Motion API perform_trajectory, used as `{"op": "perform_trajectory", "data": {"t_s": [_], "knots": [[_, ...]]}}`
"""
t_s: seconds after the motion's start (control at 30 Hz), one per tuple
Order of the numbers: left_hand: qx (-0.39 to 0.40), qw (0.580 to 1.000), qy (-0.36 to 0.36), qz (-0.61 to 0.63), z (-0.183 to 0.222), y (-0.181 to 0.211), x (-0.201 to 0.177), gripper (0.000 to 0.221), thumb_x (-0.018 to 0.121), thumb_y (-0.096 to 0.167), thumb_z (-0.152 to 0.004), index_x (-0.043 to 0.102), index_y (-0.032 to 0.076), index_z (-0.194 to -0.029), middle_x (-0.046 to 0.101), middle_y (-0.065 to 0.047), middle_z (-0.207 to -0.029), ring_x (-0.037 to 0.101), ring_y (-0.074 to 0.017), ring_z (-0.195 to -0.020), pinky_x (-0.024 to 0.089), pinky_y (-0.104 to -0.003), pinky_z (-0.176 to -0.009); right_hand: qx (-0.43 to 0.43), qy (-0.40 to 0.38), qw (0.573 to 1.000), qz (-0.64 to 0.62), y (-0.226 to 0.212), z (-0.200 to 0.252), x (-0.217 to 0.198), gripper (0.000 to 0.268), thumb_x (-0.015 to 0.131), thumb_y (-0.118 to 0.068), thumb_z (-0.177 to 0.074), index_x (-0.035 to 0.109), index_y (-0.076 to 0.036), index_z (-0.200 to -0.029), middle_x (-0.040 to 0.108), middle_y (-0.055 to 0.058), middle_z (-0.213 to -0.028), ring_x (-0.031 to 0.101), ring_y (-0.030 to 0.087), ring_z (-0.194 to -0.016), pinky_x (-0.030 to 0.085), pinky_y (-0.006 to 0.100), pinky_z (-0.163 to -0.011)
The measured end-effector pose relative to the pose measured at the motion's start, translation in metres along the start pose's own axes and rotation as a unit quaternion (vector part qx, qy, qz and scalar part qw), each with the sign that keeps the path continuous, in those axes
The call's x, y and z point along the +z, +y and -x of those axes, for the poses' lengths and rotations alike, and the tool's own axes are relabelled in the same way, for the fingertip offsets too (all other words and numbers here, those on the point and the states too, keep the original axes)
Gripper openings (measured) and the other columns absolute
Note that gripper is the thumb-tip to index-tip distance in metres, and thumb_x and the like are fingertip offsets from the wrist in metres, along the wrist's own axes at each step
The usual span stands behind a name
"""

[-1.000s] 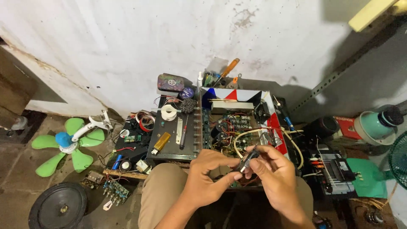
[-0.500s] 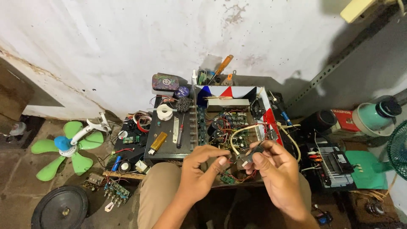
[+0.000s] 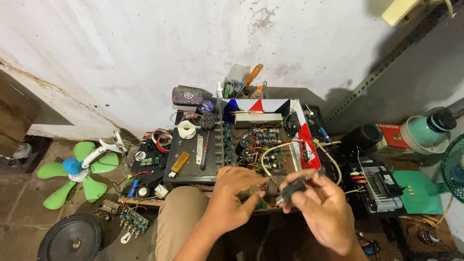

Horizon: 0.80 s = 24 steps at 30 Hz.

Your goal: Wiring and connecting electronic components inside an open amplifier chassis.

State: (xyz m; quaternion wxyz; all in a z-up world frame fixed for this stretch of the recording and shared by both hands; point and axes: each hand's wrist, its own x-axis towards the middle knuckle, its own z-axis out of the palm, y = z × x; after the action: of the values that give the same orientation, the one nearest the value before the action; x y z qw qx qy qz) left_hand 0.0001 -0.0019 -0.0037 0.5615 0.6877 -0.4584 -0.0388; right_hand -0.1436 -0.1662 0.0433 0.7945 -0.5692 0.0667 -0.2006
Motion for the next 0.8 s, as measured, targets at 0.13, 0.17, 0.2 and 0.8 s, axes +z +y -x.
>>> {"op": "perform_trajectory", "data": {"t_s": [0.13, 0.17, 0.2, 0.8], "knots": [[0.015, 1.0, 0.002, 0.006, 0.001, -0.006, -0.007, 0.02, 0.077, 0.012, -0.085, 0.08, 0.016, -0.104, 0.082, -0.001, -0.1, 0.072, -0.0198, -0.101, 0.04, -0.038, -0.096, -0.044, -0.069, 0.98, 0.181, -0.016, 0.014, 0.011, 0.024, 0.075, -0.013, -0.086, 0.071, 0.001, -0.105, 0.076, 0.021, -0.098, 0.078, 0.029, -0.069, 0.073, 0.038, -0.063], [0.014, 1.0, 0.021, 0.003, 0.003, -0.011, -0.009, 0.021, 0.079, 0.012, -0.085, 0.081, 0.018, -0.104, 0.083, 0.001, -0.1, 0.073, -0.0184, -0.101, 0.042, -0.037, -0.096, -0.02, -0.075, 0.988, 0.136, -0.012, 0.019, 0.01, 0.024, 0.076, -0.002, -0.082, 0.072, 0.001, -0.105, 0.074, 0.021, -0.101, 0.076, 0.031, -0.081, 0.074, 0.043, -0.072], [0.014, 0.999, 0.04, 0.0, 0.004, -0.015, -0.011, 0.022, 0.082, 0.012, -0.084, 0.081, 0.02, -0.105, 0.083, 0.002, -0.1, 0.073, -0.017, -0.1, 0.043, -0.036, -0.096, 0.003, -0.081, 0.993, 0.091, -0.008, 0.024, 0.01, 0.029, 0.077, 0.008, -0.077, 0.073, 0.001, -0.104, 0.072, 0.02, -0.105, 0.075, 0.034, -0.093, 0.074, 0.048, -0.081], [0.078, 0.996, 0.039, -0.004, 0.031, -0.054, -0.046, 0.02, 0.071, 0.008, -0.093, 0.081, 0.02, -0.107, 0.074, -0.002, -0.093, 0.064, -0.0204, -0.082, 0.042, -0.039, -0.074, 0.208, -0.121, 0.919, 0.313, 0.124, 0.063, 0.016, 0.024, 0.079, -0.027, -0.09, 0.079, -0.022, -0.113, 0.065, 0.002, -0.134, 0.063, 0.011, -0.128, 0.037, 0.03, -0.106]]}}
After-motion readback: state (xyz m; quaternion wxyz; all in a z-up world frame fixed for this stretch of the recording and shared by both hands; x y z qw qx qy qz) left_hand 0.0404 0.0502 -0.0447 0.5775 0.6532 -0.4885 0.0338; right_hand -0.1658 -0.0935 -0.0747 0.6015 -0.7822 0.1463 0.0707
